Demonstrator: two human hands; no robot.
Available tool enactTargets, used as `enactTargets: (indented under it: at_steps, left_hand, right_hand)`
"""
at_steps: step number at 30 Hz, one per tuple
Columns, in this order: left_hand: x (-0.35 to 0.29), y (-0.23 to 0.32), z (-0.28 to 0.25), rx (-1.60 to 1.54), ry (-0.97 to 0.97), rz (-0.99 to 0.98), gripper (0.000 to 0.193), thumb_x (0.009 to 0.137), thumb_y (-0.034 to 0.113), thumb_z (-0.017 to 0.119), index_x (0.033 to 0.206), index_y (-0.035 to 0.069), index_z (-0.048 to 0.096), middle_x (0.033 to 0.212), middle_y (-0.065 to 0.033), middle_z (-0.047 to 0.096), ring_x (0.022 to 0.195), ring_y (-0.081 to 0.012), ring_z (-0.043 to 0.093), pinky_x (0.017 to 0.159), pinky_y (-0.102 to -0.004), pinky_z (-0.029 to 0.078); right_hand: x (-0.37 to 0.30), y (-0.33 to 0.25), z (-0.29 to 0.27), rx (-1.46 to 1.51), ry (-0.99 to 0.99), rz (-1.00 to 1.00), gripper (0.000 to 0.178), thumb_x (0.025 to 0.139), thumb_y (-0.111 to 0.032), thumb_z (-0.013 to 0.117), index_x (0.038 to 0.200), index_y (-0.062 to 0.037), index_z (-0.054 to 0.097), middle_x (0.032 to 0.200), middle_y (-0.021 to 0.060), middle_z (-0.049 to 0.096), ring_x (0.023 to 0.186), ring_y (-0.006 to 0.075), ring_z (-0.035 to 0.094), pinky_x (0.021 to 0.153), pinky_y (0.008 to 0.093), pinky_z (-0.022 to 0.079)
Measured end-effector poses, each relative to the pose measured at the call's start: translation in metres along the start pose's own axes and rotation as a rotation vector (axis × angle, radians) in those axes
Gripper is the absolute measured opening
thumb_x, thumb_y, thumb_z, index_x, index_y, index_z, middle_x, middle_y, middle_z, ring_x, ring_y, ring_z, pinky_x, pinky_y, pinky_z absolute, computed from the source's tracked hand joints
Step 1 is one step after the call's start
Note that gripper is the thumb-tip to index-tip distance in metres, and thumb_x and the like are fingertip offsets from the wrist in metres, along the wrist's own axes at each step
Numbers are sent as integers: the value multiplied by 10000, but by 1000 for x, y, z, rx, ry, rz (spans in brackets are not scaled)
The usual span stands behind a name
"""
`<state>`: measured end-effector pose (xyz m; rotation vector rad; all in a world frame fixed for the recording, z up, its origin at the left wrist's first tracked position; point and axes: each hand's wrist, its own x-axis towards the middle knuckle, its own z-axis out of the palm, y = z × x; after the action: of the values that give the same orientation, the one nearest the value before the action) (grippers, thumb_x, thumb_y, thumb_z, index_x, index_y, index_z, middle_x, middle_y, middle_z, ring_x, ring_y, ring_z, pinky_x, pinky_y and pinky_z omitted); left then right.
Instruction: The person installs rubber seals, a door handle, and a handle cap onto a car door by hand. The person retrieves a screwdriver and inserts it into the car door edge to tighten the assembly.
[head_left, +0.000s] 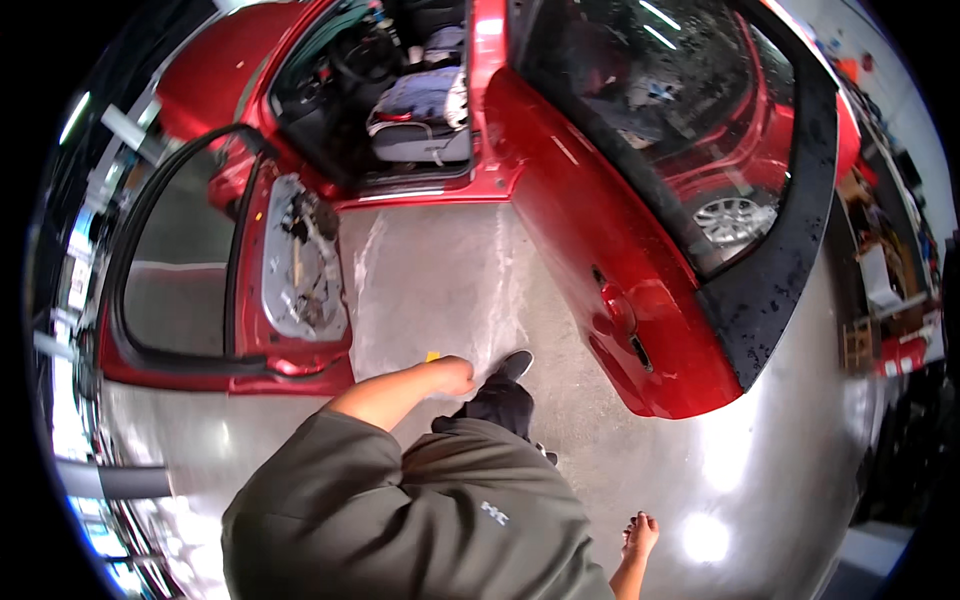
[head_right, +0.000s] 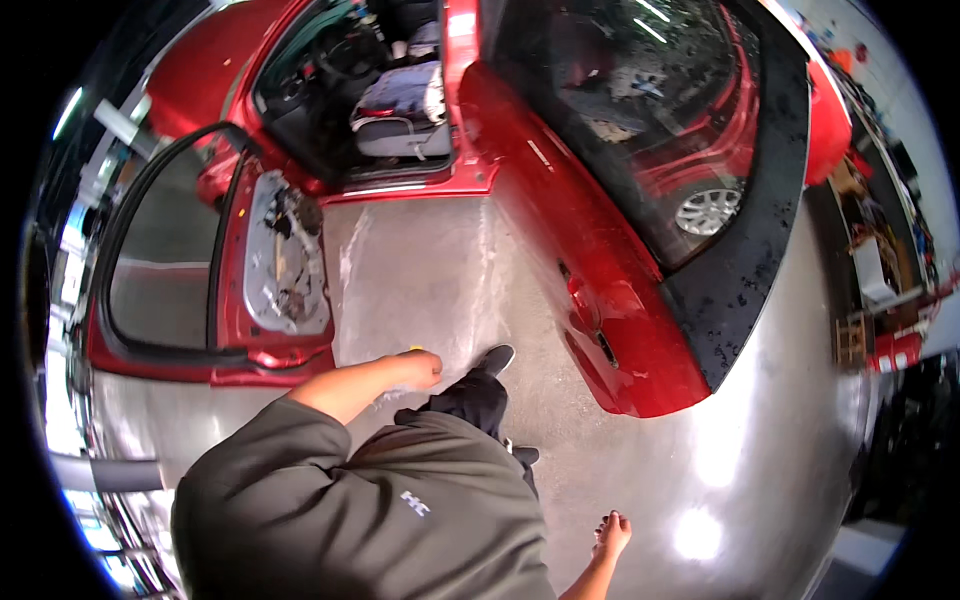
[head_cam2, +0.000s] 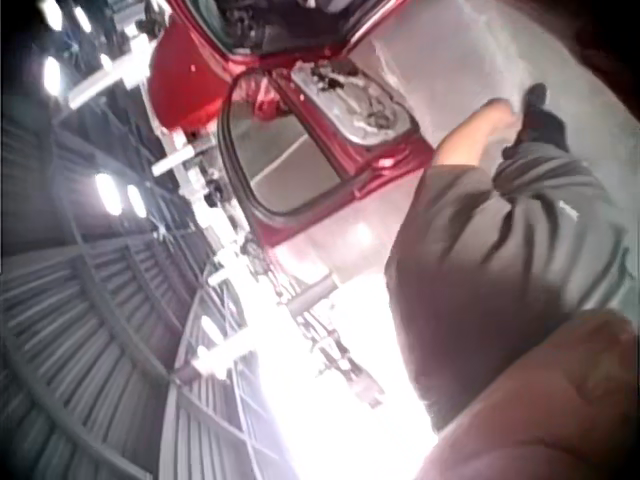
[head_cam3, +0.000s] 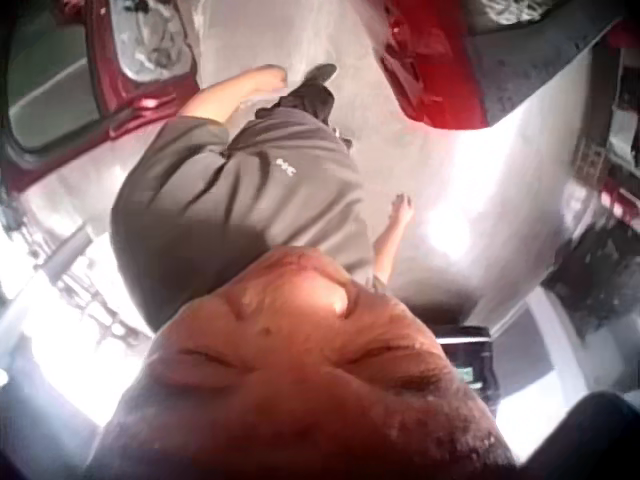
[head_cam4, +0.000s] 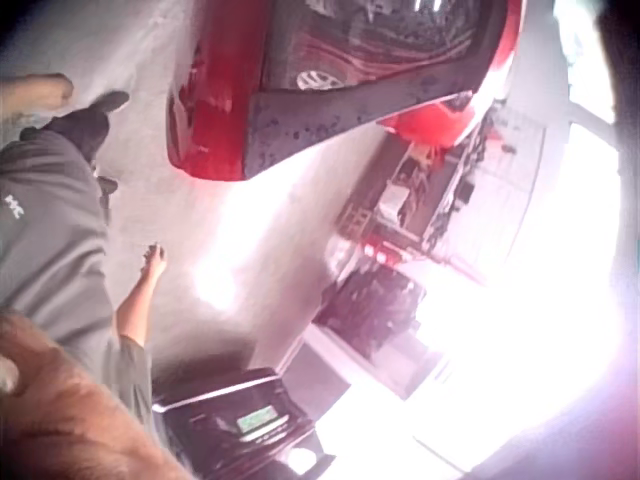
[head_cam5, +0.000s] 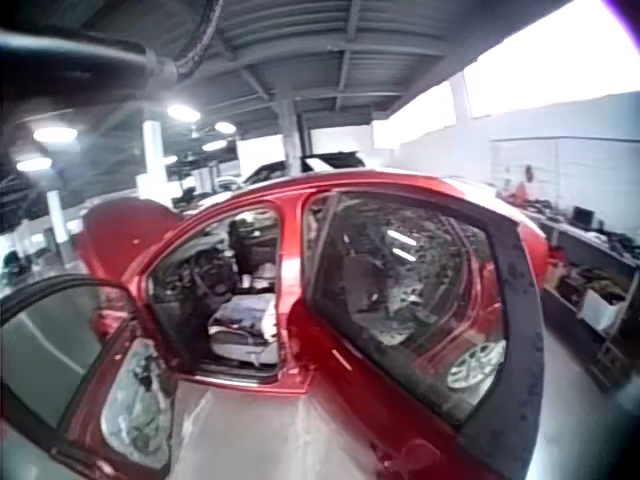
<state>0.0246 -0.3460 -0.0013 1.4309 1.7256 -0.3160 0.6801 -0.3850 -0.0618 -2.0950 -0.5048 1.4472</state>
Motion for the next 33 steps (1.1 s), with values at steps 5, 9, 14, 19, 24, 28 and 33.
enactTargets:
  at_steps: [5, 9, 14, 19, 24, 28, 33]
  left_hand:
    - [-92, -35, 46, -88, -5, -132, 400, 919, 304, 574, 1066, -18, 758, 1061, -274, 738, 1055, -435, 709, 940, -520, 554]
    - [-108, -99, 80, -175, 9, -323, 414, 957, 326, 561, 1088, -6, 770, 1124, -253, 743, 1096, -409, 704, 958, -489, 551]
    - [-77, -163, 88, -193, 42, -261, 430, 967, 353, 562, 1054, -11, 775, 1155, -251, 738, 1108, -394, 703, 953, -486, 548]
    - [-66, -210, -41, -270, 232, -117, 341, 936, 302, 584, 1031, 37, 777, 1062, -253, 750, 1008, -408, 729, 893, -498, 564]
    - [-56, -314, -97, -311, 335, -266, 325, 937, 283, 586, 1015, 28, 772, 1031, -246, 756, 990, -404, 736, 879, -487, 576]
    - [-59, -388, -88, -381, 304, -369, 335, 938, 282, 576, 1022, 27, 776, 1027, -248, 757, 1005, -401, 736, 891, -484, 577]
    - [-30, -442, -52, -527, 283, -415, 309, 906, 302, 597, 887, 62, 791, 937, -239, 754, 921, -392, 741, 848, -493, 582]
  right_hand:
    - [27, 2, -12, 14, -51, 162, 25, 966, -99, 620, 983, -116, 617, 700, 38, 585, 514, 140, 493, 439, 295, 371]
    - [2, 25, 52, -12, -242, 235, 161, 985, -108, 622, 1144, -88, 611, 768, 73, 617, 575, 163, 538, 459, 343, 420]
    - [-31, 51, 152, -509, -350, -229, 117, 1008, -141, 640, 1010, -74, 736, 777, 23, 647, 681, 122, 607, 620, 288, 496]
    - [25, 104, 231, -1178, -517, -671, 124, 1001, -162, 639, 987, -96, 743, 759, 9, 634, 651, 121, 595, 582, 288, 479]
    - [33, 52, 341, -1092, -586, -710, 136, 986, -190, 645, 1000, -104, 749, 754, 8, 640, 625, 127, 586, 543, 298, 464]
    - [-46, -59, 466, -694, -606, -326, 178, 966, -220, 657, 1050, -94, 751, 765, 22, 665, 609, 141, 582, 510, 319, 453]
    - [-39, -121, 584, -810, -671, -353, 226, 958, -253, 679, 1088, -92, 770, 775, 31, 687, 690, 169, 619, 577, 345, 501]
